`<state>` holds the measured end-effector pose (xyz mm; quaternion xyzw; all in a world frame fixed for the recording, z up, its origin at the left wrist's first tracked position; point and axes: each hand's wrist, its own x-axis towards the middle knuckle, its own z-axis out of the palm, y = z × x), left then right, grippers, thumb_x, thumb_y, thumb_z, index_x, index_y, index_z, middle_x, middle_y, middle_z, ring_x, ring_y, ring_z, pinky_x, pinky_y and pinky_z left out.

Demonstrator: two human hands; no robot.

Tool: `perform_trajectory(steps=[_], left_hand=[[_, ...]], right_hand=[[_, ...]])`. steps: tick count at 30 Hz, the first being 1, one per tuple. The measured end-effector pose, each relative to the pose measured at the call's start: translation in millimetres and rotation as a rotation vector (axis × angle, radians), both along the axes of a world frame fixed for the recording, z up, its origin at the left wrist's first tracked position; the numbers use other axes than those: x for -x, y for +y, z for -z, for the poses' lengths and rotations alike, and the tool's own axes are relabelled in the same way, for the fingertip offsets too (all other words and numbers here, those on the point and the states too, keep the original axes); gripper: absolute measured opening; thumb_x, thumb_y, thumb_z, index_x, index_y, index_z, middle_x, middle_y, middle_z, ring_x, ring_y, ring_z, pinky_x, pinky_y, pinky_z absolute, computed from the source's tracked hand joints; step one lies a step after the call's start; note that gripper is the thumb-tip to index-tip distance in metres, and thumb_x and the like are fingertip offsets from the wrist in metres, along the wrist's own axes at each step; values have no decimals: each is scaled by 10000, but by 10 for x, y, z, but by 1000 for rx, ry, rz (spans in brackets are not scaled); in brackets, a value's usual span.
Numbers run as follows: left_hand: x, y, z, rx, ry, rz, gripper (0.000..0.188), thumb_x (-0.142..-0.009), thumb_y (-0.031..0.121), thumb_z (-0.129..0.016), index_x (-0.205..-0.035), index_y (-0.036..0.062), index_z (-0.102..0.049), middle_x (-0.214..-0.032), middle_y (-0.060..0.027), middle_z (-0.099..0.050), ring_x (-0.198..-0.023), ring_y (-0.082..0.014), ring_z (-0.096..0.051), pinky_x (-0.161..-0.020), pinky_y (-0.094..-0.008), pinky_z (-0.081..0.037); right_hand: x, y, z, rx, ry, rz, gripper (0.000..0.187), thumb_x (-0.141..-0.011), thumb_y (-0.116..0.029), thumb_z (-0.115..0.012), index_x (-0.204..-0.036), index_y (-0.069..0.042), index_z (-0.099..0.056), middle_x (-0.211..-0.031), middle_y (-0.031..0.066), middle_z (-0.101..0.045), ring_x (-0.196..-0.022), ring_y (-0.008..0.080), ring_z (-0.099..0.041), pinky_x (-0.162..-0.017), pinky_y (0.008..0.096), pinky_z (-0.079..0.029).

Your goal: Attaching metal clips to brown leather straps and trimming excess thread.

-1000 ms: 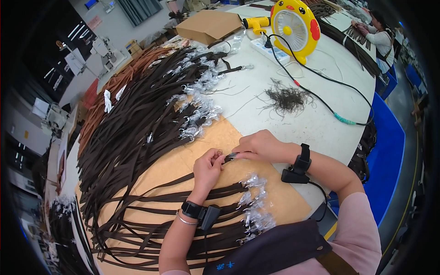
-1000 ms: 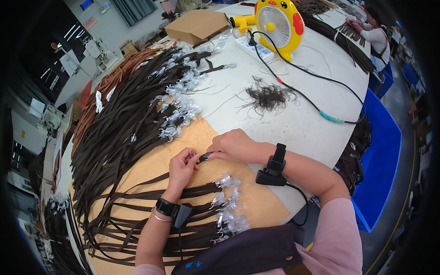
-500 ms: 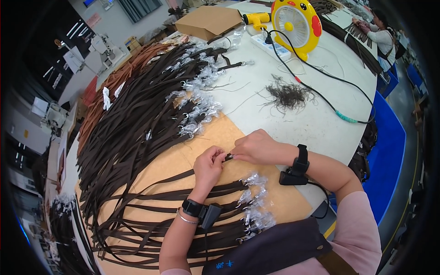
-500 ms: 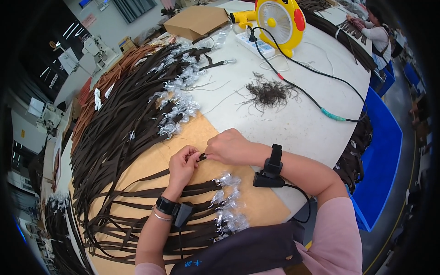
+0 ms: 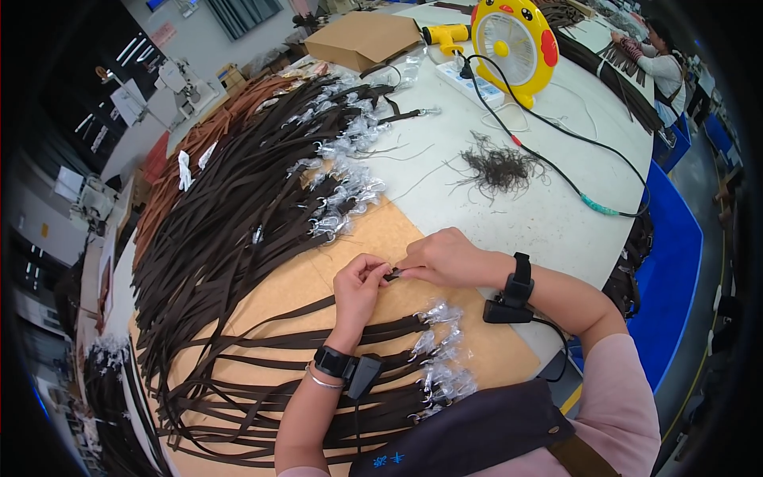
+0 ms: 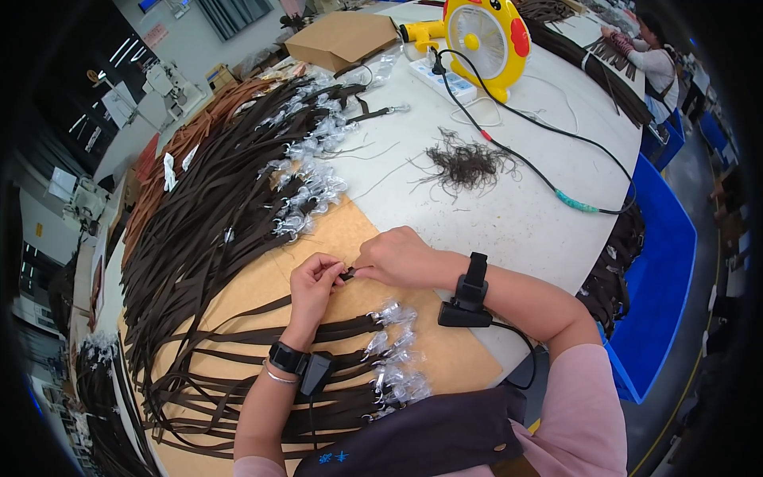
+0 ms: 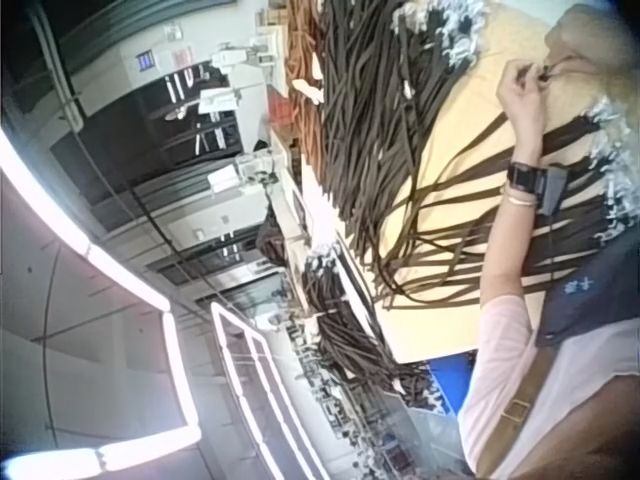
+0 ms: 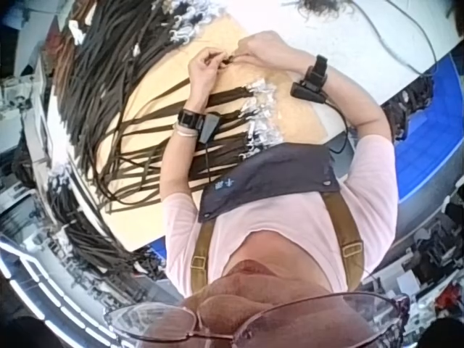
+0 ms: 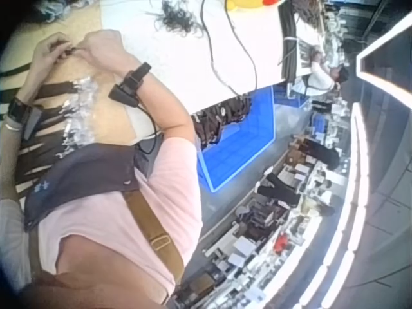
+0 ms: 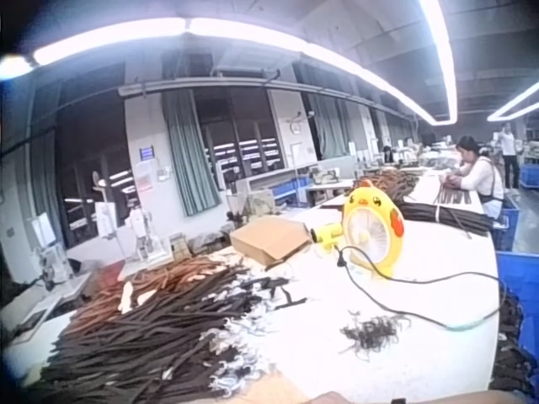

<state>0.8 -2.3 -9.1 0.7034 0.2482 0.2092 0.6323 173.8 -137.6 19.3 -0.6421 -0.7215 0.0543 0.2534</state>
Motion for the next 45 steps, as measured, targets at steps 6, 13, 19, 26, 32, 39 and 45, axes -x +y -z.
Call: perform_trajectory(steps=[6,13,19,26,32,39,45], left_hand=[[-65,-33,-40,-11,55,-37,36,-921,-18,-632,-925,-38,-662,-817,-58,-684,-678,-93,-630,-640,-216,-516],[-142,196,-343,-608,167,129,305,-902,46,-621,-1203,82,-653,-943,-83,-664,-790,-212,-661,-701,-314,-525],[324,325,-827,-938,384,269,598,-874,51,-612,-1436,225,-499,-1056,-83,-617,-937,-277,-630,-787,-383,-514],[857,449,-644,-970,255,-23,292,-852,43,-647,-1142,59,-616,-1002,-125,-630,-927,-328,-606,-810,-400,-489],[1331,619,-106,-959,179,226,136,-874,54,-616,-982,37,-696,-865,-160,-580,-871,-338,-580,-794,-410,-457],[1448,261,-940,-578,364,441,83,-865,-29,-642,-944,-9,-661,-1005,-149,-631,-960,-305,-619,-883,-365,-492],[1348,1304,-941,-1386,476,11,399,-912,259,-680,-1199,-16,-643,-1221,-237,-606,-1139,-371,-582,-947,-419,-482]], right_hand=[[62,18,-65,94,-60,33,229,-896,-329,-659,-985,-137,-748,-809,61,-669,-788,283,-678,-679,405,-519],[-97,-16,101,144,271,29,301,-908,-352,-674,-1080,-112,-732,-934,83,-720,-822,277,-684,-700,368,-525],[-216,-106,-23,245,468,-47,323,-924,-362,-655,-1105,-102,-722,-954,120,-729,-852,285,-688,-737,376,-524],[69,511,-157,119,253,7,331,-1010,-277,-512,-1188,-38,-654,-1084,190,-689,-961,352,-665,-814,427,-526],[724,1425,297,517,1161,-409,369,-1041,-305,-466,-1199,6,-587,-1088,118,-642,-908,212,-669,-745,350,-586],[-1188,591,313,206,915,379,279,-932,-167,-508,-1054,58,-617,-833,220,-704,-750,326,-713,-646,399,-583],[-601,743,181,-241,289,254,239,-966,-248,-486,-919,-31,-574,-767,214,-637,-769,431,-627,-650,538,-467]])
